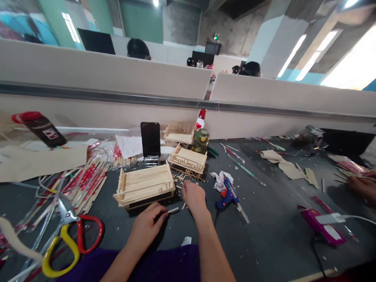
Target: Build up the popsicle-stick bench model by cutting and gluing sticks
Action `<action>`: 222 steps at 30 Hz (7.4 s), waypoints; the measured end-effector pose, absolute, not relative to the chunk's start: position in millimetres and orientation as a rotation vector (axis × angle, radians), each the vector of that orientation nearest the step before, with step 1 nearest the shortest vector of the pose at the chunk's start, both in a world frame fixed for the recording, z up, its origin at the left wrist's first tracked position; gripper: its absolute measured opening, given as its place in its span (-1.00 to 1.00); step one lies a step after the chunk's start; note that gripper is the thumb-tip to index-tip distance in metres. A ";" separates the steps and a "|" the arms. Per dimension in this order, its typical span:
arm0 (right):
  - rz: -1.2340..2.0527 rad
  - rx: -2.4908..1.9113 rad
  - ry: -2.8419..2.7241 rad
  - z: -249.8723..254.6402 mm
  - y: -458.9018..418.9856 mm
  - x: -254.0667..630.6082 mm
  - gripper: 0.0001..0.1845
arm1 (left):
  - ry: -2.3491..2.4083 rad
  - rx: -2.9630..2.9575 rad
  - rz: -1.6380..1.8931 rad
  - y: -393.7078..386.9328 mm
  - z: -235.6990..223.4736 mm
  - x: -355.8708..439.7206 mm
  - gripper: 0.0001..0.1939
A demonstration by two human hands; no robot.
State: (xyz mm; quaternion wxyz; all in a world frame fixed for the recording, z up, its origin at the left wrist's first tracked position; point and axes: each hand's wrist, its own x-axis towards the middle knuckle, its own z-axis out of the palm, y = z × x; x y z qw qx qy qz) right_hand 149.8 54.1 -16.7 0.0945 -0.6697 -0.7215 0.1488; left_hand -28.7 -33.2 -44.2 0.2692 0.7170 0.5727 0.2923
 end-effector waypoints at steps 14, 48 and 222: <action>1.289 -1.240 -1.614 22.7 1.5 170.9 -0.91 | 1.503 1.808 1.178 -35.1 -33.9 -20.1 -0.81; 1.338 -0.917 -1.303 -4.5 -5.6 107.8 -0.77 | 1.390 1.291 1.325 -43.9 2.6 -43.6 -0.68; 0.760 -1.007 -1.305 -17.3 -11.4 98.5 -0.68 | 1.338 1.013 1.710 -16.5 -11.7 -17.2 -0.67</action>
